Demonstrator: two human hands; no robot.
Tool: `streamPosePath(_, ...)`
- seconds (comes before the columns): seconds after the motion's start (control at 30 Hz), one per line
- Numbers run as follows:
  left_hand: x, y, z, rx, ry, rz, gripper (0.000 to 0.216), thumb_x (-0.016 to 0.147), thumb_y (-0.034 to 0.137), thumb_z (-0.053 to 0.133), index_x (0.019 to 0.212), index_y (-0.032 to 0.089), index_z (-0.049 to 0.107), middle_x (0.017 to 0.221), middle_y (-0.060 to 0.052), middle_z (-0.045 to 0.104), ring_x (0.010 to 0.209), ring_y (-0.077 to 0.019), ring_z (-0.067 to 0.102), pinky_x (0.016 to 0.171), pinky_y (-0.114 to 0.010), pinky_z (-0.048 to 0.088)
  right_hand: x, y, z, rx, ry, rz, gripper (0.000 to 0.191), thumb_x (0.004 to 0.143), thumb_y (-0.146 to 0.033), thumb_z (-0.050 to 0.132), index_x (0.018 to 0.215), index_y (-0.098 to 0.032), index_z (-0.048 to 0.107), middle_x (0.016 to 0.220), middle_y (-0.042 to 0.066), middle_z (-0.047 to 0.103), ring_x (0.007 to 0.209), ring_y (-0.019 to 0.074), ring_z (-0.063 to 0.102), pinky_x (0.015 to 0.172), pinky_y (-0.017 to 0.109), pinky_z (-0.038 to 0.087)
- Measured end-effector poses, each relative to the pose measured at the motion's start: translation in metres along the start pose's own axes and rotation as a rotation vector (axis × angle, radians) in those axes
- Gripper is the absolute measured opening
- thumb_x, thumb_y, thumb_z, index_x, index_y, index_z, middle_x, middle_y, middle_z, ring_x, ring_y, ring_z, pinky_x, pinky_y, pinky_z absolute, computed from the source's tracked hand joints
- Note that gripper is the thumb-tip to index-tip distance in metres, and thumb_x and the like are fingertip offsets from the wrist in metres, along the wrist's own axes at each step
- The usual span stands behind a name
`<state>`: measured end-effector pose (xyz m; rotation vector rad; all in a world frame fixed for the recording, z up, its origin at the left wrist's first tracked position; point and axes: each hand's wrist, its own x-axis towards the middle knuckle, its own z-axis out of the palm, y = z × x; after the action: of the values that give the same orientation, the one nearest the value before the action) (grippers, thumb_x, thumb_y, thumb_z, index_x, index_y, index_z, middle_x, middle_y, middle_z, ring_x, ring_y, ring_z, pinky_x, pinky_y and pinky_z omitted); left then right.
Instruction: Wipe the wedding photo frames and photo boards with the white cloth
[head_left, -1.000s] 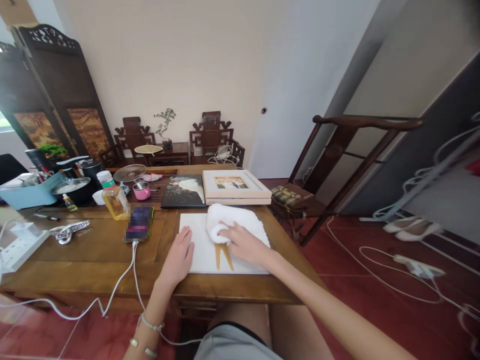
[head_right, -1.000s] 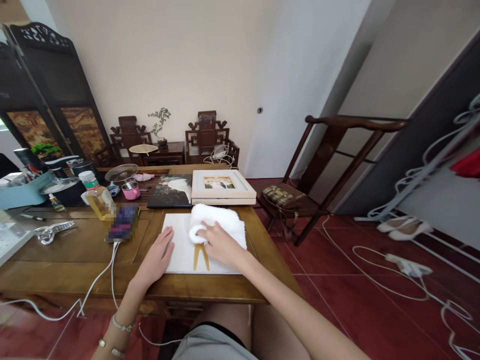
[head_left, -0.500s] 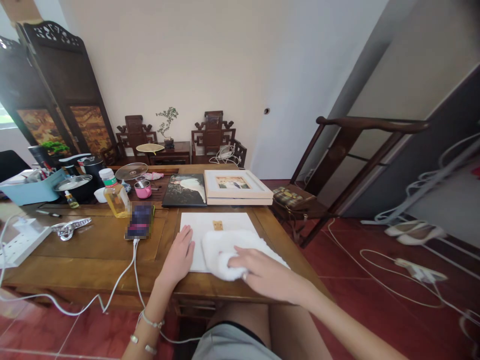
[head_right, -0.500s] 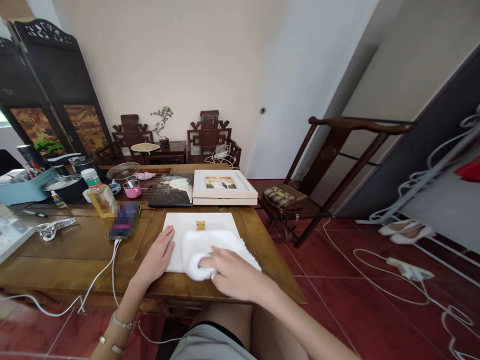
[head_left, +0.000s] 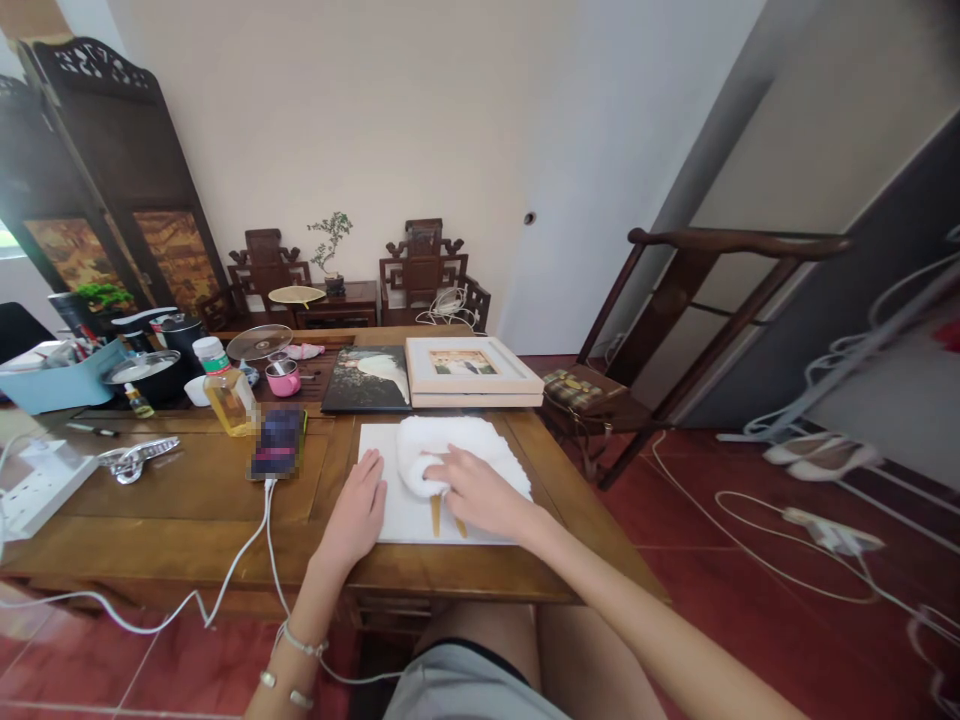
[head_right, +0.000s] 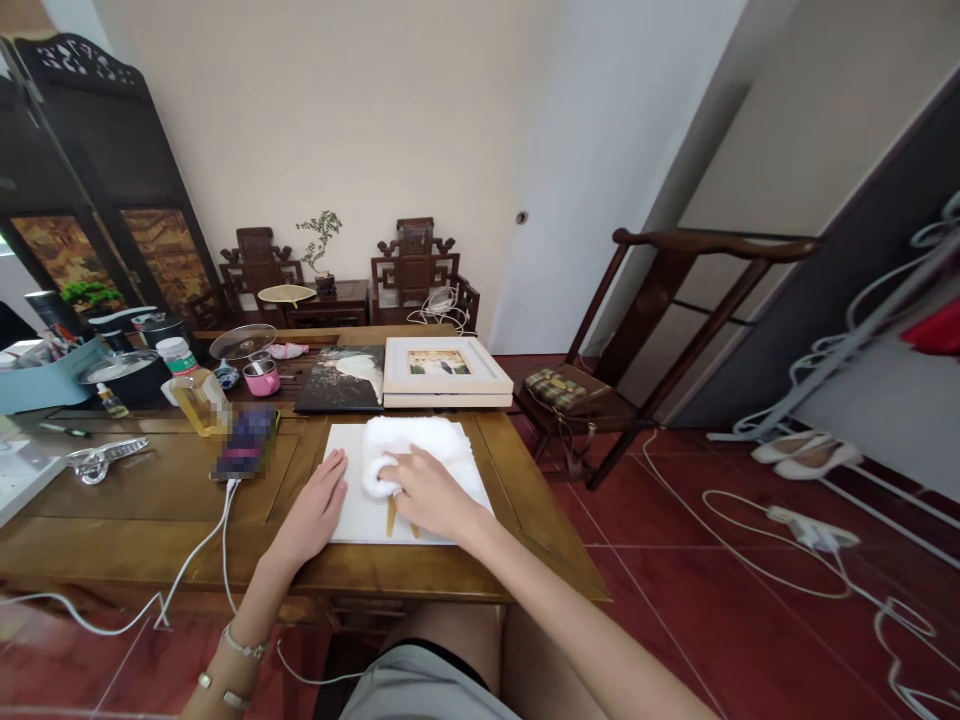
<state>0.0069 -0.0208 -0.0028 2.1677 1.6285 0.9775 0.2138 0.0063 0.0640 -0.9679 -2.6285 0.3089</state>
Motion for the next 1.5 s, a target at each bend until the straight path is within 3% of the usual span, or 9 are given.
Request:
streamPosePath(0.13,0.000,0.000,0.000,0.003,0.003,0.008,0.041,0.094,0.026,0.033,0.131,0.014,0.047,0.143,-0.014,0.042,0.137,-0.0219,0.032,0.114,-0.044,0.026,-0.037,-0.030,-0.005,0.020,-0.088,-0.053,0.039,0.061,0.000,0.041,0.087,-0.018,0.064,0.121,0.014,0.061,0.123,0.0242,0.047,0.107,0.042,0.025)
streamPosePath(0.3,0.000,0.002,-0.001,0.017,-0.005,0.006,0.042,0.094,0.025,0.032,0.131,0.012,0.047,0.144,-0.015,0.041,0.138,-0.0219,0.031,0.115,-0.043,0.026,-0.052,-0.050,-0.016,0.020,-0.190,-0.078,0.039,0.061,-0.002,0.041,0.085,-0.021,0.064,0.102,0.010,0.067,0.117,0.0244,0.051,0.102,0.040,0.031)
streamPosePath(0.43,0.000,0.001,-0.001,0.023,-0.019,-0.004,0.043,0.094,0.025,0.032,0.131,0.011,0.046,0.144,-0.015,0.040,0.138,-0.0221,0.031,0.115,-0.043,0.025,-0.031,-0.039,-0.017,-0.069,-0.189,-0.002,0.035,0.064,-0.006,0.041,0.085,-0.020,0.065,0.086,0.008,0.066,0.085,0.0252,0.060,0.078,0.034,0.041)
streamPosePath(0.57,0.000,0.002,-0.001,0.018,-0.018,-0.008,0.043,0.094,0.026,0.031,0.132,0.012,0.046,0.144,-0.014,0.040,0.138,-0.0224,0.031,0.115,-0.044,0.025,0.003,-0.012,-0.009,-0.140,-0.114,0.063,0.036,0.067,-0.007,0.041,0.090,-0.019,0.065,0.079,0.008,0.065,0.084,0.0256,0.059,0.073,0.032,0.040)
streamPosePath(0.8,0.000,0.001,-0.001,0.012,-0.017,-0.008,0.043,0.094,0.026,0.032,0.132,0.011,0.045,0.145,-0.015,0.039,0.138,-0.0226,0.030,0.115,-0.045,0.024,0.033,0.001,0.007,-0.176,-0.046,0.058,0.038,0.072,-0.004,0.041,0.102,-0.012,0.063,0.116,0.019,0.060,0.114,0.0276,0.052,0.099,0.042,0.031)
streamPosePath(1.07,0.001,0.000,0.000,0.041,-0.036,0.006,0.044,0.094,0.022,0.029,0.133,0.007,0.044,0.145,-0.017,0.039,0.138,-0.0232,0.029,0.115,-0.045,0.024,-0.028,-0.045,0.009,-0.071,-0.073,-0.059,0.037,0.065,-0.003,0.044,0.094,-0.014,0.064,0.125,0.021,0.056,0.131,0.0226,0.038,0.111,0.043,0.019)
streamPosePath(1.23,0.001,0.002,-0.002,0.027,-0.026,0.011,0.044,0.093,0.018,0.029,0.132,0.008,0.046,0.144,-0.017,0.040,0.138,-0.0227,0.030,0.115,-0.044,0.026,-0.057,-0.055,-0.002,0.030,-0.130,-0.071,0.039,0.062,-0.003,0.043,0.091,-0.020,0.064,0.126,0.012,0.058,0.124,0.0215,0.045,0.109,0.040,0.024)
streamPosePath(1.37,0.000,0.005,-0.004,-0.030,-0.014,-0.007,0.043,0.095,0.025,0.030,0.131,0.011,0.046,0.143,-0.015,0.042,0.137,-0.0230,0.032,0.115,-0.046,0.024,-0.036,-0.034,-0.003,-0.019,-0.069,0.036,0.038,0.063,-0.003,0.041,0.086,-0.020,0.064,0.103,0.009,0.066,0.102,0.0241,0.057,0.093,0.037,0.040)
streamPosePath(1.5,-0.001,0.012,-0.008,-0.139,0.038,-0.015,0.045,0.097,0.033,0.028,0.133,0.014,0.044,0.141,-0.012,0.046,0.133,-0.0213,0.039,0.114,-0.044,0.025,0.002,-0.012,0.011,-0.080,0.028,0.098,0.037,0.065,-0.003,0.040,0.090,-0.018,0.063,0.099,0.009,0.066,0.100,0.0242,0.057,0.094,0.039,0.038)
